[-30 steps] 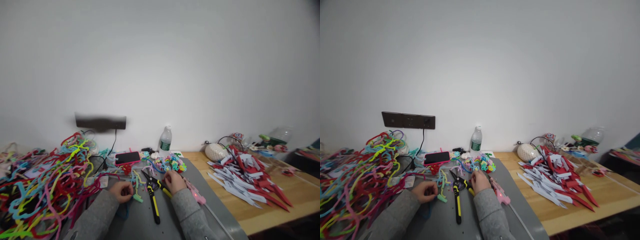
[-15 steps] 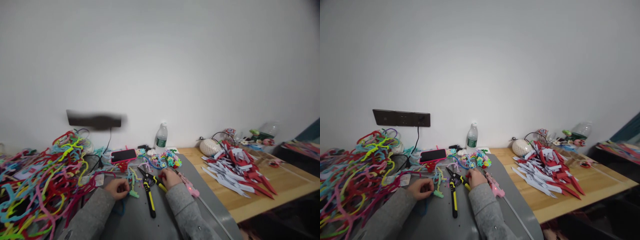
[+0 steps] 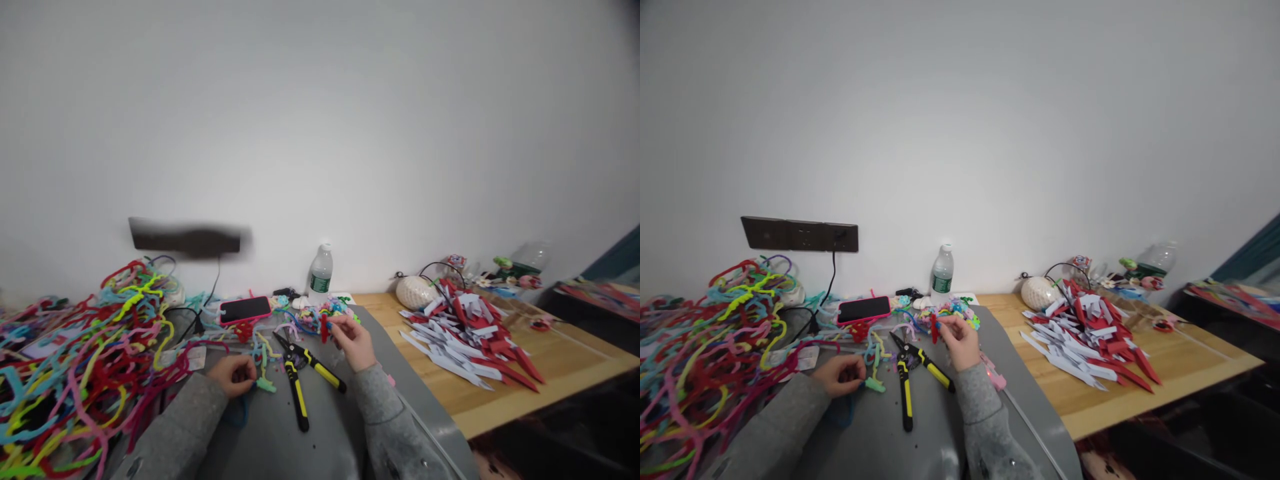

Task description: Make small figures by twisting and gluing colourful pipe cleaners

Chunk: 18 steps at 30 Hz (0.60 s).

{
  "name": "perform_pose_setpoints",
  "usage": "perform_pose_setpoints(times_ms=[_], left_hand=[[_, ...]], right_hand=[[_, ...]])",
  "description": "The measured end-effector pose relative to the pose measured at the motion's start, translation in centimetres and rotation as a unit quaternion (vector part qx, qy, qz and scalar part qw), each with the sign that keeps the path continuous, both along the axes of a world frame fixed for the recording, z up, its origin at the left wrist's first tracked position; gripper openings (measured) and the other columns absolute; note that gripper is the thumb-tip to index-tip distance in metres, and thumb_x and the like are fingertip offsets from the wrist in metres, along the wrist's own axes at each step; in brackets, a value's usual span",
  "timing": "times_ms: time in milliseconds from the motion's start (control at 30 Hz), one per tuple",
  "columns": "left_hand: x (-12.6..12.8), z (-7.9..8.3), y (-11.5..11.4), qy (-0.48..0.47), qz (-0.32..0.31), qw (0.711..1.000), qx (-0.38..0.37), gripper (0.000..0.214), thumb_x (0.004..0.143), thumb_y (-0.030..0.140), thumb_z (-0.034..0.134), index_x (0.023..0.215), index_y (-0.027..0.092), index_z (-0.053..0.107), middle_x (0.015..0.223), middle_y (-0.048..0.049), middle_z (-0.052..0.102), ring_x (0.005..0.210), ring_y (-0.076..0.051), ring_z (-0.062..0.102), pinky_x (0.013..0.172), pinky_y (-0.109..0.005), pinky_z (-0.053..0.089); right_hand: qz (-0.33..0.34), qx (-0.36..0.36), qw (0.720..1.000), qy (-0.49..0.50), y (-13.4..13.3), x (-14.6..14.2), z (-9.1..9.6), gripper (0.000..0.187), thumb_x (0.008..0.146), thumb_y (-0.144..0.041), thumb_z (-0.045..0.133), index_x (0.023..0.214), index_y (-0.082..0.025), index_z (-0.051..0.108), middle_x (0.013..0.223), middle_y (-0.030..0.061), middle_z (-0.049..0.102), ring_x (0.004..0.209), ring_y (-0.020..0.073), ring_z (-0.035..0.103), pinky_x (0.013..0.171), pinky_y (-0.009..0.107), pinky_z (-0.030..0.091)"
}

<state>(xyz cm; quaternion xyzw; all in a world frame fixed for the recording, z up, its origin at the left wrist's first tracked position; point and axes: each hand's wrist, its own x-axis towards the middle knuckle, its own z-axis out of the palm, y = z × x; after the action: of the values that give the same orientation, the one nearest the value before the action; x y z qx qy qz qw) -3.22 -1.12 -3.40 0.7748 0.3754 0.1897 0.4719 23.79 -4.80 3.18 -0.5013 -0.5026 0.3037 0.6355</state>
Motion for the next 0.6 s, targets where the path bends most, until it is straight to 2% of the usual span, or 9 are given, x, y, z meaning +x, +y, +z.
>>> perform_pose_setpoints(times_ms=[100,200,300,367,433,500,600], left_hand=[[0.0,-0.1,0.1,-0.001,0.001,1.000,-0.001,0.008,0.058,0.017,0.058,0.062,0.015,0.053,0.049,0.0072,0.043,0.044,-0.005,0.037,0.042,-0.016,0.028],[0.0,-0.1,0.1,-0.003,0.000,1.000,-0.004,0.008,0.058,0.017,0.058,0.063,0.015,0.052,0.050,0.0071,0.043,0.045,-0.006,0.038,0.042,-0.016,0.029],[0.0,-0.2,0.0,-0.003,-0.004,1.000,-0.010,0.009,0.058,0.018,0.058,0.063,0.014,0.052,0.051,0.0067,0.043,0.045,-0.006,0.038,0.043,-0.017,0.029],[0.0,-0.2,0.0,-0.003,-0.005,1.000,-0.011,0.009,0.058,0.018,0.058,0.063,0.015,0.051,0.051,0.0066,0.044,0.045,-0.006,0.038,0.044,-0.017,0.030],[0.0,-0.1,0.0,-0.003,-0.005,1.000,-0.009,0.009,0.058,0.018,0.058,0.063,0.015,0.051,0.051,0.0068,0.044,0.045,-0.006,0.038,0.044,-0.017,0.030],[0.0,0.0,0.0,-0.001,-0.004,1.000,-0.005,0.008,0.058,0.017,0.056,0.063,0.015,0.051,0.051,0.0068,0.044,0.045,-0.006,0.038,0.044,-0.017,0.030],[0.0,0.1,0.0,0.004,-0.003,1.000,0.001,0.006,0.058,0.016,0.055,0.063,0.014,0.052,0.051,0.0062,0.045,0.046,-0.006,0.039,0.043,-0.016,0.030]], right_hand=[[-0.063,0.102,0.993,0.007,-0.7,-0.1,1.3,0.015,0.068,-0.030,0.064,0.074,-0.017,0.062,0.062,0.0011,0.059,0.052,0.0131,0.053,0.045,0.024,0.041],[-0.148,0.228,0.962,-0.003,-1.9,-0.6,3.5,0.007,0.071,-0.023,0.062,0.074,-0.017,0.061,0.078,0.0043,0.060,0.073,0.0171,0.057,0.060,0.029,0.046],[-0.206,0.294,0.933,-0.019,-3.0,-1.2,5.8,0.005,0.071,-0.018,0.062,0.075,-0.017,0.060,0.079,0.0039,0.059,0.072,0.0161,0.056,0.058,0.027,0.045],[-0.171,0.255,0.951,-0.034,-3.0,-1.3,6.5,0.006,0.071,-0.018,0.061,0.077,-0.017,0.058,0.075,0.0026,0.058,0.062,0.0135,0.054,0.053,0.025,0.043],[-0.083,0.163,0.981,-0.059,-2.4,-1.4,6.0,0.005,0.072,-0.018,0.058,0.075,-0.017,0.055,0.064,-0.0009,0.053,0.052,0.0110,0.049,0.047,0.022,0.040],[-0.016,0.088,0.992,-0.090,-1.3,-1.5,4.6,0.005,0.071,-0.016,0.055,0.072,-0.018,0.050,0.059,-0.0039,0.048,0.046,0.0092,0.045,0.043,0.020,0.037],[0.036,0.011,0.986,-0.165,0.6,-1.6,1.5,0.007,0.068,-0.012,0.050,0.071,-0.019,0.049,0.051,-0.0065,0.045,0.041,0.0091,0.041,0.040,0.020,0.035]])
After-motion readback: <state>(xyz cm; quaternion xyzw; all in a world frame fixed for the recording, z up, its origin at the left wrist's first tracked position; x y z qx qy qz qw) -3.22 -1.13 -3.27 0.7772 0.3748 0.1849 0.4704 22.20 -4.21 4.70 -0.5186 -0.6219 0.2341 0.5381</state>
